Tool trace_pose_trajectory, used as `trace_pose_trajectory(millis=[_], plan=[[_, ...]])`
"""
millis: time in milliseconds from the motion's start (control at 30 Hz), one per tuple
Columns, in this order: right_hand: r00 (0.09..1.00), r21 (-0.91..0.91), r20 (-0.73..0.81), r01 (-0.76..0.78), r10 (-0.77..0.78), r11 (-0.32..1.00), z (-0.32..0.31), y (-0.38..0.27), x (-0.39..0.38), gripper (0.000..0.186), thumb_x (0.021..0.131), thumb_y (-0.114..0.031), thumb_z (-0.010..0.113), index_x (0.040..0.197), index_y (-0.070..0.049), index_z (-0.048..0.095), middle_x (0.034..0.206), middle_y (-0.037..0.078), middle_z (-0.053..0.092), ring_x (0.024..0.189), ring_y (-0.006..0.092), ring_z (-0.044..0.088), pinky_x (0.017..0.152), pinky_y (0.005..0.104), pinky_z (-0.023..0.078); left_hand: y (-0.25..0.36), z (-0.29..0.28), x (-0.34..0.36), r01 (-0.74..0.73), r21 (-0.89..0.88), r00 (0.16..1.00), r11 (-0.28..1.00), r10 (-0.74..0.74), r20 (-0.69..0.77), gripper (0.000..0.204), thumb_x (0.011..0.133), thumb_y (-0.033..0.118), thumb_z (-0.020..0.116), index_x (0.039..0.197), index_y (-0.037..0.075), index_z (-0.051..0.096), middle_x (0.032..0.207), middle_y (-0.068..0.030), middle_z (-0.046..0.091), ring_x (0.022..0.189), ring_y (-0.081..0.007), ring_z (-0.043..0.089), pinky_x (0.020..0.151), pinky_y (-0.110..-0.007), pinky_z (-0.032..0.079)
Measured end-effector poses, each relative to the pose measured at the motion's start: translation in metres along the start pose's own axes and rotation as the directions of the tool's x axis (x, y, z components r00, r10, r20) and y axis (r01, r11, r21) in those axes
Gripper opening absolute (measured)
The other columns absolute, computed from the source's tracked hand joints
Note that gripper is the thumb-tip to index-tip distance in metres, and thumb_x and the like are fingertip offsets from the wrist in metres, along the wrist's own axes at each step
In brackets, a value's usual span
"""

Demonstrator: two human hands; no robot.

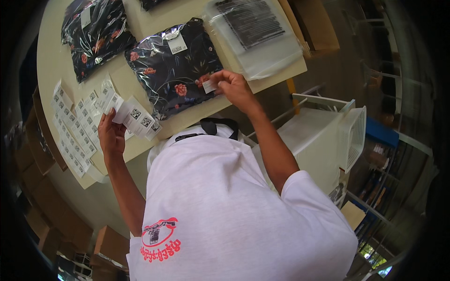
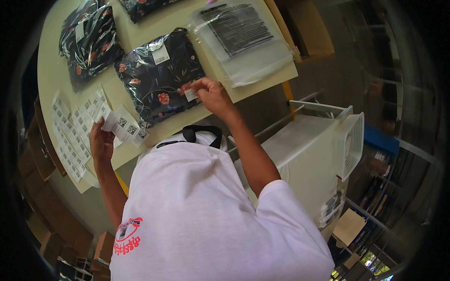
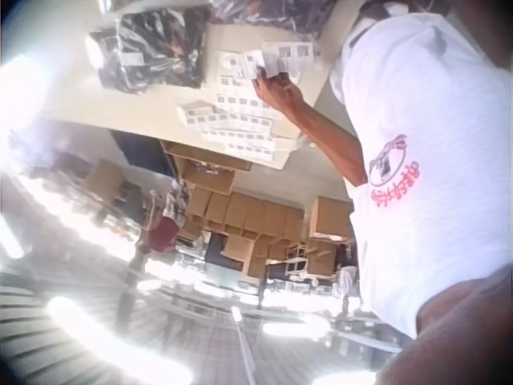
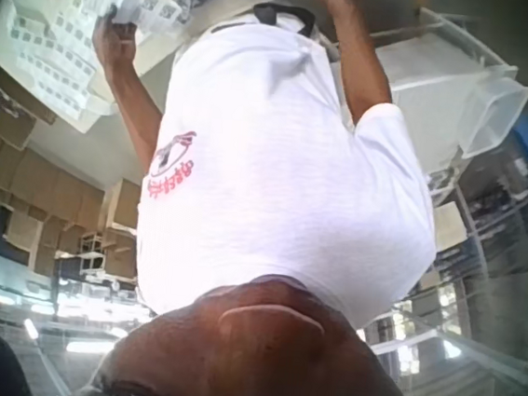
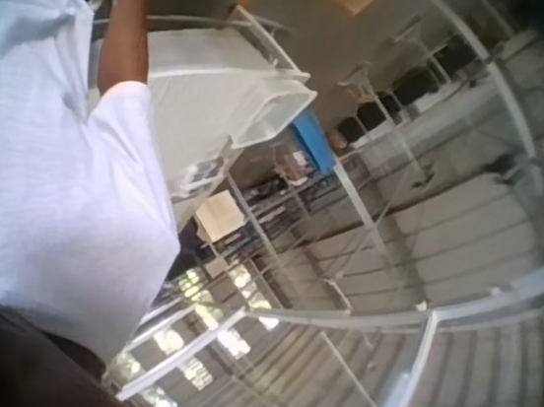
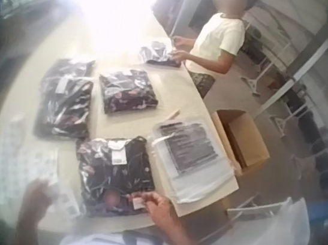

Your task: The person applies printed labels to plastic-wrapped clothing packages on a table, then stacks the labeled packages. The person handles labels and packages by hand, placing labels on the plastic and arranging the finished packages into piles.

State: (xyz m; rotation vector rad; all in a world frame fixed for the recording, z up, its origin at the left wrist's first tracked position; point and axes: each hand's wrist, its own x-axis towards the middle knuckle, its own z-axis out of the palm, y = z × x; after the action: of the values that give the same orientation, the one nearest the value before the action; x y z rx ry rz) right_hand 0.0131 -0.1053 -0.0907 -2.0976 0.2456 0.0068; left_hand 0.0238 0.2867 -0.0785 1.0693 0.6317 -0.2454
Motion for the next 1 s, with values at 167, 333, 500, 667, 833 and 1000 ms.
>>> trace_pose_trajectory(millis=[167, 333, 500, 667, 833, 1000], plan=[[0.905, 0.024, -0.391, -0.168, 0.164, 0.985, -0.011, 0.058, -0.016, 0.014, 0.092, -0.006, 0.059, 0.104, 0.002, 0.062, 0.089, 0.009, 0.069, 0.083, 0.0166, 0.068, 0.078, 0.0322, 0.058, 0.005, -0.003, -0.005, 0.002, 0.033, 1.0, 0.999, -0.002, -0.018, 0.026, 0.094, 0.017, 0.066, 0.116, 0.006, 0.058, 0.105, -0.0053, 0.068, 0.092, -0.0202, 0.07, 0.084, -0.038, 0.058], [0.645, 0.603, 0.412, -0.722, 0.643, 0.339, 0.016, 0.022, -0.057, 0.042, 0.089, -0.027, 0.076, 0.11, 0.004, 0.058, 0.099, 0.014, 0.066, 0.088, 0.0239, 0.069, 0.077, 0.0394, 0.061, 0.004, -0.01, 0.0, -0.005, 0.008, 1.0, 1.0, 0.005, -0.022, 0.022, 0.094, 0.018, 0.066, 0.113, 0.009, 0.058, 0.104, -0.0046, 0.067, 0.091, -0.0198, 0.069, 0.084, -0.038, 0.058], [0.665, 0.726, 0.524, -0.676, 0.532, 0.129, 0.09, 0.005, -0.056, 0.051, 0.08, -0.038, 0.084, 0.113, -0.006, 0.062, 0.103, 0.008, 0.067, 0.086, 0.0225, 0.067, 0.074, 0.0403, 0.057, 0.008, -0.049, 0.012, 0.03, 0.003, 0.999, 1.0, -0.03, 0.018, 0.022, 0.095, 0.025, 0.066, 0.11, 0.009, 0.062, 0.105, -0.0057, 0.068, 0.1, -0.0229, 0.066, 0.094, -0.041, 0.052], [0.671, 0.881, 0.363, -0.474, 0.647, -0.002, 0.108, -0.057, -0.034, 0.036, 0.083, -0.017, 0.076, 0.114, -0.011, 0.061, 0.09, 0.006, 0.071, 0.069, 0.0191, 0.07, 0.06, 0.0344, 0.059, 0.021, -0.051, 0.01, 0.058, 0.009, 0.998, 0.998, -0.058, -0.023, 0.033, 0.096, 0.027, 0.064, 0.121, 0.005, 0.061, 0.119, -0.0111, 0.066, 0.111, -0.0253, 0.061, 0.102, -0.039, 0.047], [0.811, 0.956, -0.184, 0.017, 0.555, 0.292, 0.095, -0.082, -0.023, 0.028, 0.082, -0.005, 0.066, 0.11, -0.001, 0.065, 0.092, 0.01, 0.071, 0.081, 0.0184, 0.069, 0.076, 0.0325, 0.055, 0.033, -0.042, 0.031, 0.079, 0.107, 0.987, 0.991, -0.093, 0.134, 0.036, 0.096, 0.027, 0.064, 0.121, 0.001, 0.062, 0.121, -0.012, 0.068, 0.113, -0.0264, 0.063, 0.102, -0.039, 0.048], [0.76, 0.772, -0.406, -0.012, 0.507, 0.636, 0.012, -0.118, -0.109, 0.033, 0.076, -0.007, 0.067, 0.109, -0.001, 0.069, 0.097, 0.008, 0.072, 0.084, 0.0149, 0.063, 0.08, 0.0333, 0.05, 0.024, -0.019, 0.053, 0.18, 0.231, 0.946, 0.956, -0.233, 0.227, 0.039, 0.1, 0.029, 0.058, 0.125, 0.0, 0.058, 0.119, -0.0139, 0.067, 0.113, -0.0265, 0.061, 0.102, -0.04, 0.047]])
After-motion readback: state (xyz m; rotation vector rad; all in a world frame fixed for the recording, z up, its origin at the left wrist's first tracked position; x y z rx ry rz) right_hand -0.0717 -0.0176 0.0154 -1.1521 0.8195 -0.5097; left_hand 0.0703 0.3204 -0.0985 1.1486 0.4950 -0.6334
